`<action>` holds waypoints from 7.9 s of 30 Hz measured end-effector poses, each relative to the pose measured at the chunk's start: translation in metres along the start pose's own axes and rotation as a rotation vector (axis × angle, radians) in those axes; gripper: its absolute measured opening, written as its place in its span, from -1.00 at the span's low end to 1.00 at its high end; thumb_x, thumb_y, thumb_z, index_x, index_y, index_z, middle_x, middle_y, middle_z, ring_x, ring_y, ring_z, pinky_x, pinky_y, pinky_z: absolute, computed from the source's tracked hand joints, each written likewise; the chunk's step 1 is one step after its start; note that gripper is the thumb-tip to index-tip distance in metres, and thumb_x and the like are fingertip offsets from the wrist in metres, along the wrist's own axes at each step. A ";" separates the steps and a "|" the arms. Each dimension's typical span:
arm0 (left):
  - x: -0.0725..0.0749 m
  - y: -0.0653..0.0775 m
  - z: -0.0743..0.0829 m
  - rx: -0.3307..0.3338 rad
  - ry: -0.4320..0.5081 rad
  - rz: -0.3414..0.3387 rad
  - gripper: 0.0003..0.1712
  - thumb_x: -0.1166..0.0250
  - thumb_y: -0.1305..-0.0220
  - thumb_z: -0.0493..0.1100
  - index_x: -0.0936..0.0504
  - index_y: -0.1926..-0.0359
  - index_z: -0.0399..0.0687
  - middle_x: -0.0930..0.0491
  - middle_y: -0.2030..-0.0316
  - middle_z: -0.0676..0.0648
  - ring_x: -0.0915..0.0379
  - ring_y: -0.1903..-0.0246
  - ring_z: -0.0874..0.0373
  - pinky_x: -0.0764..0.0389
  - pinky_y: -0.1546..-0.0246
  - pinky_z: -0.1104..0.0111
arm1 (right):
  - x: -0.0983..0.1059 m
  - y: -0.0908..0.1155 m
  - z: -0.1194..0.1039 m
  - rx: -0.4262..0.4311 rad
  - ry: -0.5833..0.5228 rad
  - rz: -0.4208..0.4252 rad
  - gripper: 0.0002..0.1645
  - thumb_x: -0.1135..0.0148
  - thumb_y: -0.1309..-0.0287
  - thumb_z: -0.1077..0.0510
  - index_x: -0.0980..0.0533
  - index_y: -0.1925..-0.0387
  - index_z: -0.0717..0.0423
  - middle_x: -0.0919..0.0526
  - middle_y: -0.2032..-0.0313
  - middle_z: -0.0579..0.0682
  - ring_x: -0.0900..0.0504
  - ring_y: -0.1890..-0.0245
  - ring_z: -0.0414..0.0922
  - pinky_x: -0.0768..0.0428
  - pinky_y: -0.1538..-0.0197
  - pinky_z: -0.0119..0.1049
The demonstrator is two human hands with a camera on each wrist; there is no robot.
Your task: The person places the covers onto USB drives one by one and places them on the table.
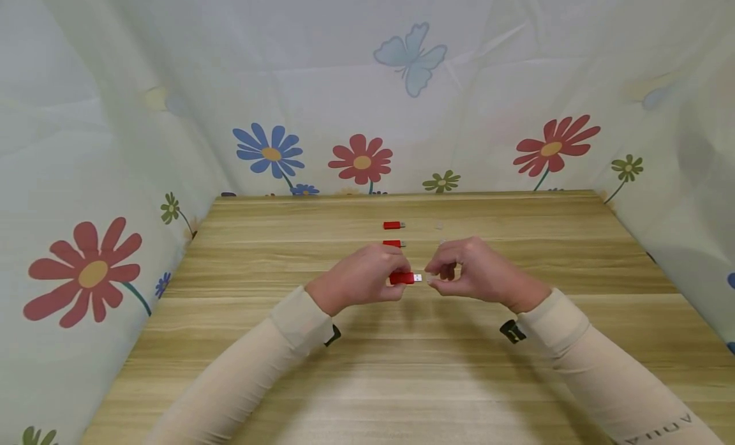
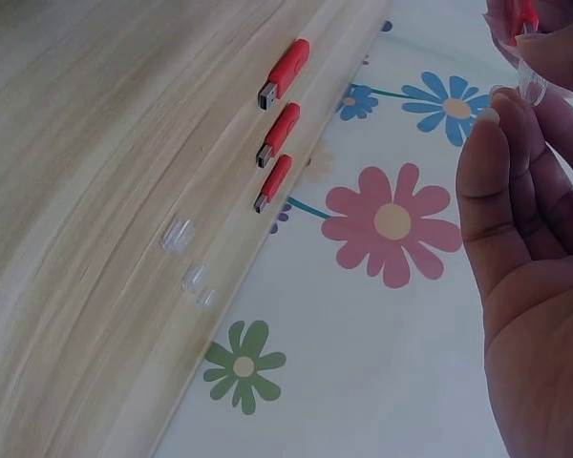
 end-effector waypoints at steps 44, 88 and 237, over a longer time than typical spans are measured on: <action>-0.001 -0.003 0.007 -0.025 -0.021 0.009 -0.77 -0.48 -0.23 -0.08 -0.77 0.13 -0.05 -0.71 0.25 0.04 -0.54 0.35 0.29 -0.62 0.20 0.57 | -0.005 -0.002 -0.005 0.037 -0.038 0.007 -0.89 -0.55 -0.09 0.13 -0.77 0.30 -0.07 -0.71 0.40 -0.34 -0.58 0.45 -0.42 -0.68 0.36 -0.34; -0.002 -0.002 0.006 -0.015 -0.105 -0.030 -0.74 -0.47 -0.27 -0.06 -0.76 0.07 -0.03 -0.71 0.21 0.03 -0.56 0.29 0.25 -0.66 0.12 0.51 | -0.012 -0.009 -0.006 0.062 -0.049 0.023 -0.85 -0.55 -0.10 0.17 -0.77 0.26 -0.08 -0.74 0.32 -0.29 -0.60 0.42 -0.40 -0.70 0.32 -0.39; -0.068 -0.052 -0.089 0.184 -0.107 -0.172 -0.57 -0.35 -0.38 -0.05 -0.50 0.63 -0.02 -0.14 0.68 0.07 -0.07 0.59 0.20 -0.15 0.50 0.41 | -0.027 -0.015 0.134 -0.343 0.140 -0.190 -0.83 -0.49 -0.09 0.22 -0.73 0.26 0.20 -0.77 0.31 0.02 -0.67 0.30 -0.16 -0.70 0.09 -0.12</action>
Point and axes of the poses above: each hand's wrist, its own y-axis away from the middle knuckle, its own x-axis out of the back of the hand, z = x × y, the point moved 10 cm from there along -y, towards the middle knuckle
